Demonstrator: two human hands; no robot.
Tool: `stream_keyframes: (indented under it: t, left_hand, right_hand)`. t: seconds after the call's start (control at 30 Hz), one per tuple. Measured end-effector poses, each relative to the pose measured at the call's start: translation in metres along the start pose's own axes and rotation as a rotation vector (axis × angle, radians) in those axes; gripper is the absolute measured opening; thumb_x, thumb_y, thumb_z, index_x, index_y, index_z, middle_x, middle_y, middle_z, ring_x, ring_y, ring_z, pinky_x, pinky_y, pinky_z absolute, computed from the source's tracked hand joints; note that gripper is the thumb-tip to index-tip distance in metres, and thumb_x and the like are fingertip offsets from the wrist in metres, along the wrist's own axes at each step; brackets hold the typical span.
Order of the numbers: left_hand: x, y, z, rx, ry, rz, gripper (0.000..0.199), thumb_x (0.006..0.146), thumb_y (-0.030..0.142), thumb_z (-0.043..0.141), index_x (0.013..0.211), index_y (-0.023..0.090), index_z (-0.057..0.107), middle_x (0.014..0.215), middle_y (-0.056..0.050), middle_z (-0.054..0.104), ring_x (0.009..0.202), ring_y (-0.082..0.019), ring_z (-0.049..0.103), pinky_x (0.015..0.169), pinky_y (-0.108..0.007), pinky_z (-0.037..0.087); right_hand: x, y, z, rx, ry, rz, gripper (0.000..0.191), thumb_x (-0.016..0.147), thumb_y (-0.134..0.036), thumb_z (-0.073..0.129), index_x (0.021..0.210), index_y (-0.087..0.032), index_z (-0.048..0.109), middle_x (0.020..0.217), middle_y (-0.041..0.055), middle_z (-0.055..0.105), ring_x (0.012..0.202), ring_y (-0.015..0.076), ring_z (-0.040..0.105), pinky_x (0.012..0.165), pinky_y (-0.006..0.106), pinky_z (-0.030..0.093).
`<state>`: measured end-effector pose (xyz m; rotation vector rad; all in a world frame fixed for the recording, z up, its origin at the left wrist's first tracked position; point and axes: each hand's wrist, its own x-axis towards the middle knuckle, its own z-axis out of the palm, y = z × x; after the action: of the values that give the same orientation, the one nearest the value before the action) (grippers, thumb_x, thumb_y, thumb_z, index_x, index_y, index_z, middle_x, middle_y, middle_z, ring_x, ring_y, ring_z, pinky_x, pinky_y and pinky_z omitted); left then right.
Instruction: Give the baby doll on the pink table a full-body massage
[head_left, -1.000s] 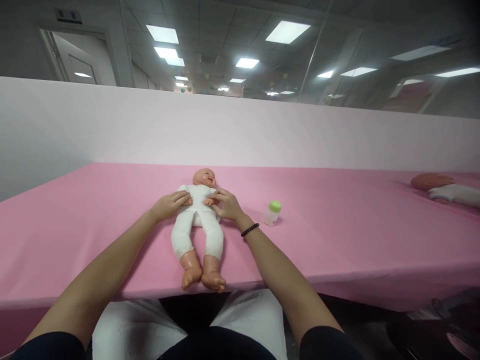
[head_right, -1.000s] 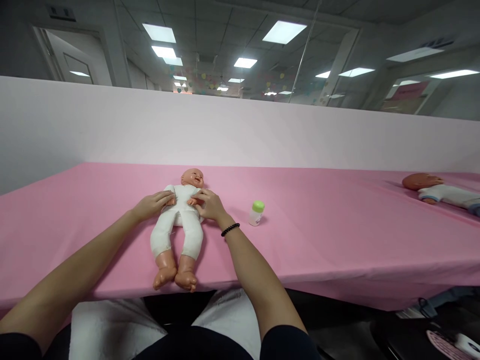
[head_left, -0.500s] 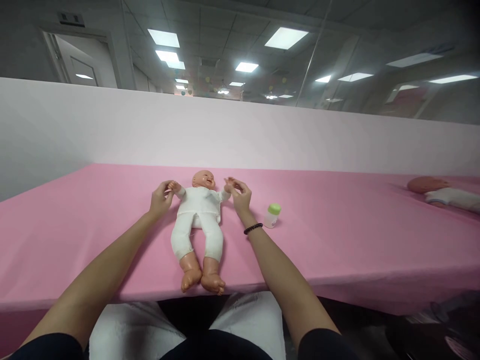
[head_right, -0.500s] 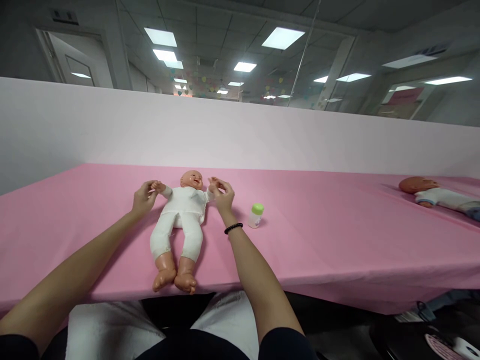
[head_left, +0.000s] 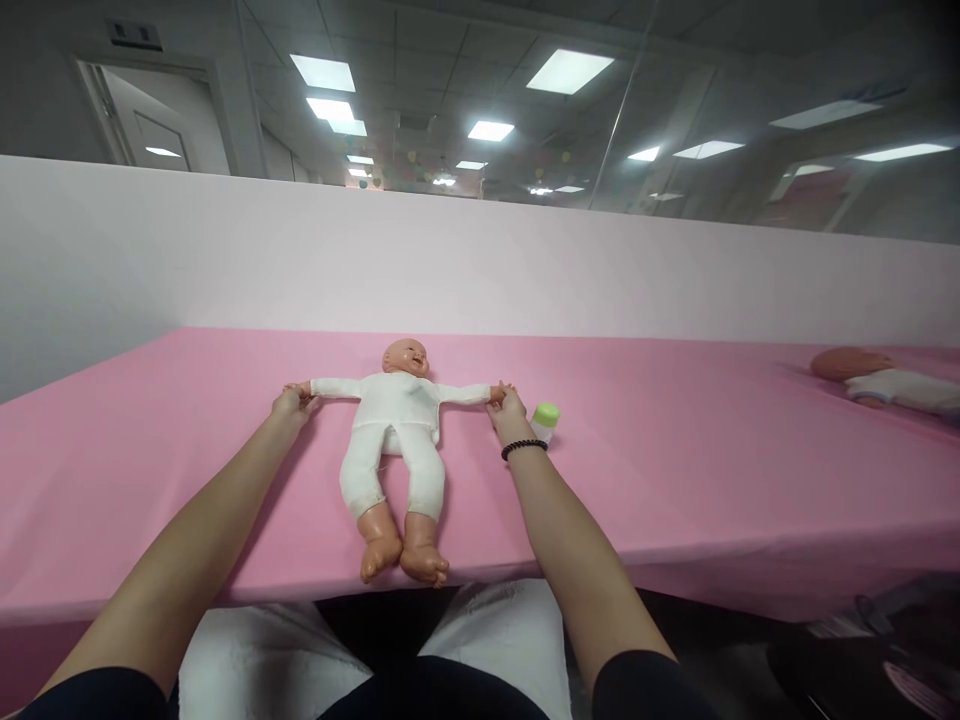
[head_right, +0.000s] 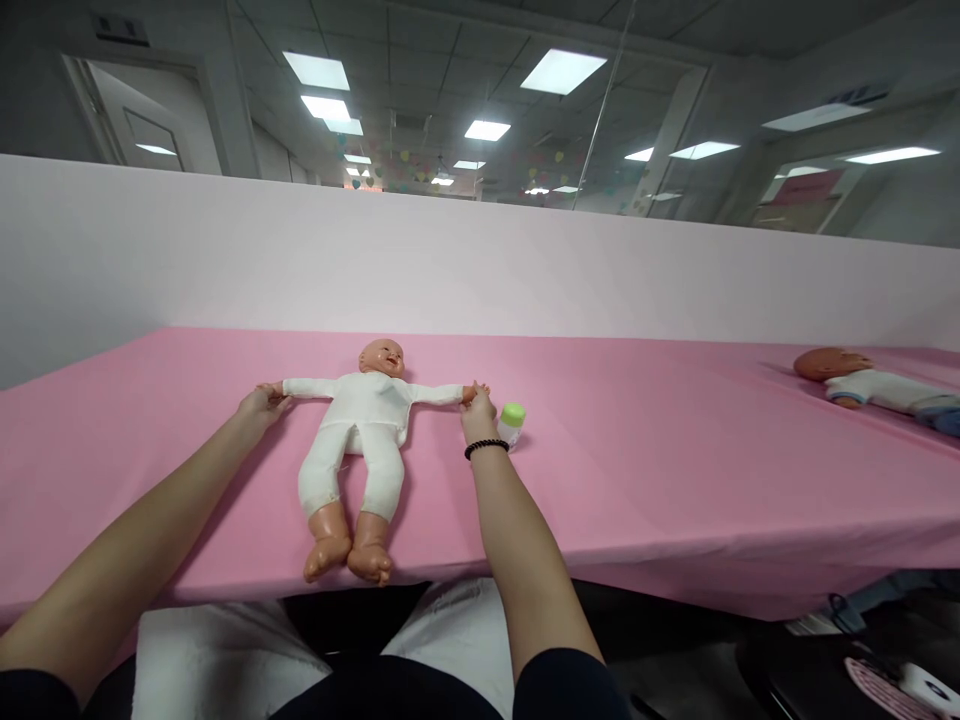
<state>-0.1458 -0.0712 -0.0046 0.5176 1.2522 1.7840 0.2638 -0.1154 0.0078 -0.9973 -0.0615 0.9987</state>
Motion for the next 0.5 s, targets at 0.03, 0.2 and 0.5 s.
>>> stream_keyframes:
  t: [0.03, 0.2, 0.5]
  left_hand:
    - [-0.001, 0.0, 0.001, 0.003, 0.016, -0.005, 0.021, 0.08, 0.0, 0.058, 0.081, 0.019, 0.05, 0.089, -0.008, 0.064, 0.099, -0.025, 0.07, 0.078, -0.038, 0.065]
    - [-0.016, 0.002, 0.009, 0.019, 0.039, 0.124, 0.01, 0.088, 0.012, 0.063, 0.087, 0.018, 0.055, 0.099, -0.009, 0.067, 0.103, -0.021, 0.07, 0.089, -0.036, 0.062]
    - [-0.079, -0.006, 0.019, 0.636, -0.636, 1.168, 0.033, 0.096, 0.039, 0.06, 0.122, 0.02, 0.064, 0.116, -0.01, 0.073, 0.106, -0.023, 0.07, 0.097, -0.041, 0.058]
  right_hand:
    - [0.001, 0.0, 0.0, -0.008, -0.002, -0.007, 0.013, 0.087, -0.011, 0.063, 0.093, -0.021, 0.058, 0.076, -0.0058, 0.064, 0.063, 0.008, 0.063, 0.061, 0.018, 0.056]
    - [-0.005, -0.002, 0.008, -0.006, -0.054, -0.122, 0.009, 0.086, -0.017, 0.068, 0.093, -0.02, 0.063, 0.085, -0.0031, 0.068, 0.075, 0.0089, 0.066, 0.07, 0.019, 0.058]
    - [-0.063, 0.014, 0.026, -0.449, -0.564, -1.046, 0.031, 0.083, -0.04, 0.073, 0.103, -0.017, 0.072, 0.112, 0.0108, 0.071, 0.095, 0.0197, 0.068, 0.082, 0.033, 0.059]
